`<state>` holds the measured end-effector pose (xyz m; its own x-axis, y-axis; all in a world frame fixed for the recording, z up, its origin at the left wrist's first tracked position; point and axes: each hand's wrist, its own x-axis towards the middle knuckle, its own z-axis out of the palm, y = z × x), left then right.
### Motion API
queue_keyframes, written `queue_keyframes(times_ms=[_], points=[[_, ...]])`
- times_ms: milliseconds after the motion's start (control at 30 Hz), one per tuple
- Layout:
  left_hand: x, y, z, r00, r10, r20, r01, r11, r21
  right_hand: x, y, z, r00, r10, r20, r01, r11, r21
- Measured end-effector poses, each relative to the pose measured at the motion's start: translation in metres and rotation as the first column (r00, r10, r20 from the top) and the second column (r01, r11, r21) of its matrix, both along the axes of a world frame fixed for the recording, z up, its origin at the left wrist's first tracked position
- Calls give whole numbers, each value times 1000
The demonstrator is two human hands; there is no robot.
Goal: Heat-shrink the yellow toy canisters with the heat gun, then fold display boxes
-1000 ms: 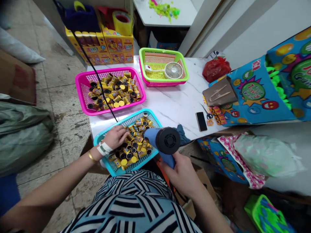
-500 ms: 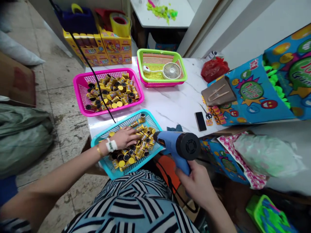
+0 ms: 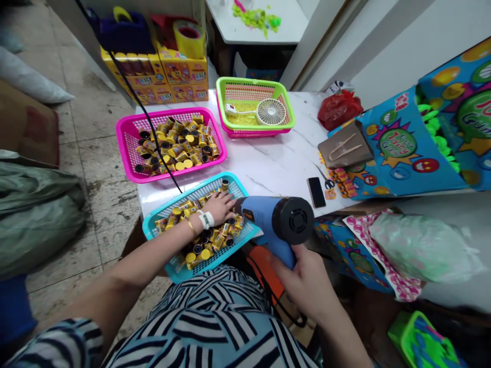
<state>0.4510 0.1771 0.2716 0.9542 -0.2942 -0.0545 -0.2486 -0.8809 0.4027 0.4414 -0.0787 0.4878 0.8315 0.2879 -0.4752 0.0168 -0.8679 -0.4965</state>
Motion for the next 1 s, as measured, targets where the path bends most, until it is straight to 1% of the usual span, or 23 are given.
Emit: queue_keyframes(times_ms=[33, 100, 167, 233, 267, 300, 333, 367, 400, 467, 533, 567, 600, 633, 667, 700, 767, 800, 833, 867, 900, 967, 1000], points=[[-2, -2, -3, 1000, -23, -15, 23, 1000, 3, 2, 1, 0, 1000, 20, 7, -20, 1000, -5], [-22, 5, 0, 998, -52, -20, 51, 999, -19, 4, 0, -1, 999, 50, -4, -50, 999, -3], [-55, 23, 12, 999, -35, -18, 34, 998, -52, 5, -6, -3, 998, 53, -40, -53, 999, 8], [-86, 43, 29, 1000, -2, -30, 0, 997, -74, 5, -12, -6, 997, 43, -66, -43, 999, 12], [-96, 51, 36, 999, 10, -34, -12, 996, -83, 5, -13, -8, 997, 37, -71, -36, 999, 13], [-100, 56, 42, 999, 17, -34, -21, 995, -93, 6, -14, -10, 997, 30, -72, -29, 999, 15], [-98, 57, 44, 999, 24, -24, -27, 994, -104, 7, -13, -12, 997, 24, -74, -22, 1000, 20], [-90, 56, 44, 999, 34, -4, -35, 993, -113, 8, -10, -14, 997, 19, -75, -16, 999, 30], [-76, 52, 41, 999, 47, 22, -44, 992, -116, 11, -5, -16, 997, 13, -74, -10, 999, 41], [-38, 41, 30, 994, 79, 75, -71, 992, -100, 16, 5, -18, 998, 6, -64, -2, 998, 66], [0, 31, 16, 994, 74, 77, -71, 997, -41, 21, 13, -18, 999, -1, -45, 5, 997, 81], [13, 29, 10, 997, 59, 55, -59, 998, -2, 22, 14, -17, 999, -3, -37, 6, 997, 82], [21, 28, 6, 999, 44, 21, -45, 998, 37, 23, 13, -16, 1000, -5, -31, 7, 997, 78], [22, 28, 4, 999, 37, -18, -36, 997, 73, 23, 10, -15, 1000, -10, -27, 12, 997, 70], [17, 29, 4, 998, 45, -52, -39, 994, 106, 21, 4, -14, 999, -20, -26, 21, 998, 60], [7, 30, 6, 995, 72, -74, -61, 988, 139, 19, -3, -13, 999, -32, -33, 34, 998, 51], [-20, 26, 12, 987, 144, -68, -128, 973, 190, 13, -17, -13, 996, -66, -66, 69, 997, 41], [-34, 20, 15, 987, 152, -49, -140, 971, 195, 10, -24, -14, 993, -88, -83, 91, 995, 38], [-46, 12, 17, 992, 126, -25, -120, 977, 179, 7, -28, -15, 989, -107, -98, 111, 993, 35], [-54, 1, 17, 998, 62, -2, -61, 988, 141, 5, -31, -17, 986, -124, -108, 128, 991, 32], [-59, -12, 15, 999, -37, 19, 35, 995, 89, 3, -32, -18, 984, -135, -112, 139, 990, 29], [-56, -35, 6, 969, -239, 58, 239, 971, -4, 2, -30, -20, 984, -138, -113, 142, 990, 25], [-50, -42, 2, 953, -295, 68, 297, 954, -30, 2, -28, -21, 986, -129, -110, 132, 991, 26]])
